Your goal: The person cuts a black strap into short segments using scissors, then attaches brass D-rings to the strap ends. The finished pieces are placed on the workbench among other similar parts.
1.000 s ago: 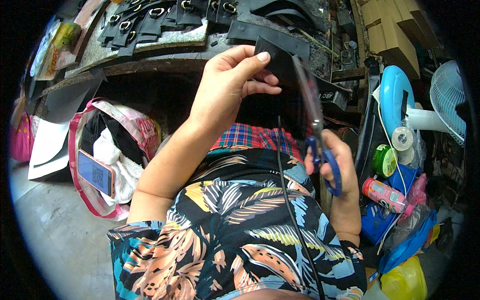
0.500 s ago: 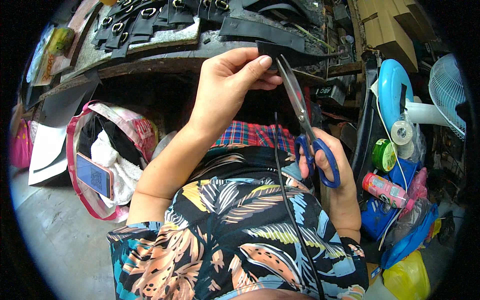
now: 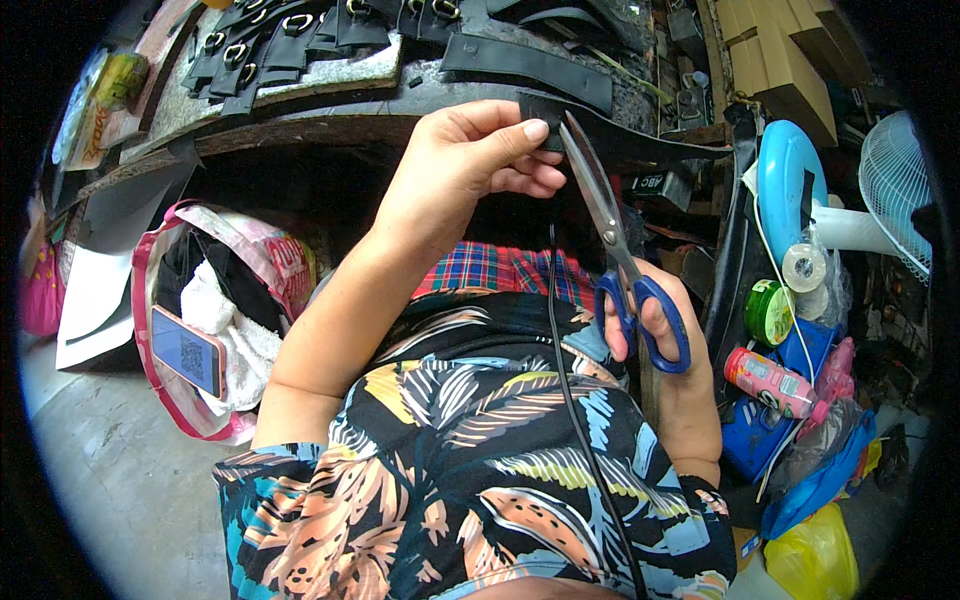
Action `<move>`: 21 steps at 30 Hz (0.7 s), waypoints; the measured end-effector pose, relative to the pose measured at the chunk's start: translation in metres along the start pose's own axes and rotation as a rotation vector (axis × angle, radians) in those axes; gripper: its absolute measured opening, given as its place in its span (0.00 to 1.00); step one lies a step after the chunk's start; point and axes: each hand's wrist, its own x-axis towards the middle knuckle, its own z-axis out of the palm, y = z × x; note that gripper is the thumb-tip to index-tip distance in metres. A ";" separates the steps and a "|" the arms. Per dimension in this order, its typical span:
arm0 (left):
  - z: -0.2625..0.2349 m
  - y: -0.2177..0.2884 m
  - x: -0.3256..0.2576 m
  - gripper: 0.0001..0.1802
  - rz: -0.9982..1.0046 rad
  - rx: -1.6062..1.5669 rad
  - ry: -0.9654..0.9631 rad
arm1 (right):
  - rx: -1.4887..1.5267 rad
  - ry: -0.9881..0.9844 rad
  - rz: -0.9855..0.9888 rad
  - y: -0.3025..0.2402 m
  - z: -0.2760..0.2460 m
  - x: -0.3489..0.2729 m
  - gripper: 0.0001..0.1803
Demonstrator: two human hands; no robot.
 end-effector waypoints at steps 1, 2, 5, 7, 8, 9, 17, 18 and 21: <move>0.000 -0.001 0.001 0.11 -0.015 -0.035 0.005 | 0.032 -0.004 0.013 0.001 0.000 0.000 0.34; 0.000 -0.001 0.001 0.11 -0.031 -0.069 0.009 | -0.004 0.010 0.008 0.002 0.001 0.000 0.32; 0.002 -0.005 0.001 0.11 -0.047 -0.130 0.003 | -0.140 0.076 -0.003 0.007 0.002 0.000 0.26; 0.002 -0.007 0.002 0.12 -0.056 -0.157 -0.001 | -0.303 0.131 -0.019 0.008 0.002 -0.001 0.21; 0.002 -0.008 0.002 0.12 -0.057 -0.168 0.003 | -0.302 0.119 -0.014 0.008 0.001 -0.001 0.16; 0.003 -0.009 0.002 0.11 -0.063 -0.193 0.007 | -0.268 0.118 0.002 0.009 0.001 -0.001 0.16; 0.016 -0.013 -0.003 0.11 0.017 -0.218 0.067 | -0.192 0.136 -0.003 0.012 0.005 0.001 0.15; 0.017 -0.014 -0.004 0.11 0.026 -0.196 0.081 | -0.193 0.147 -0.003 0.012 0.005 0.000 0.14; 0.020 -0.015 -0.007 0.11 0.072 -0.121 0.111 | -0.206 0.166 0.006 0.013 0.006 -0.002 0.13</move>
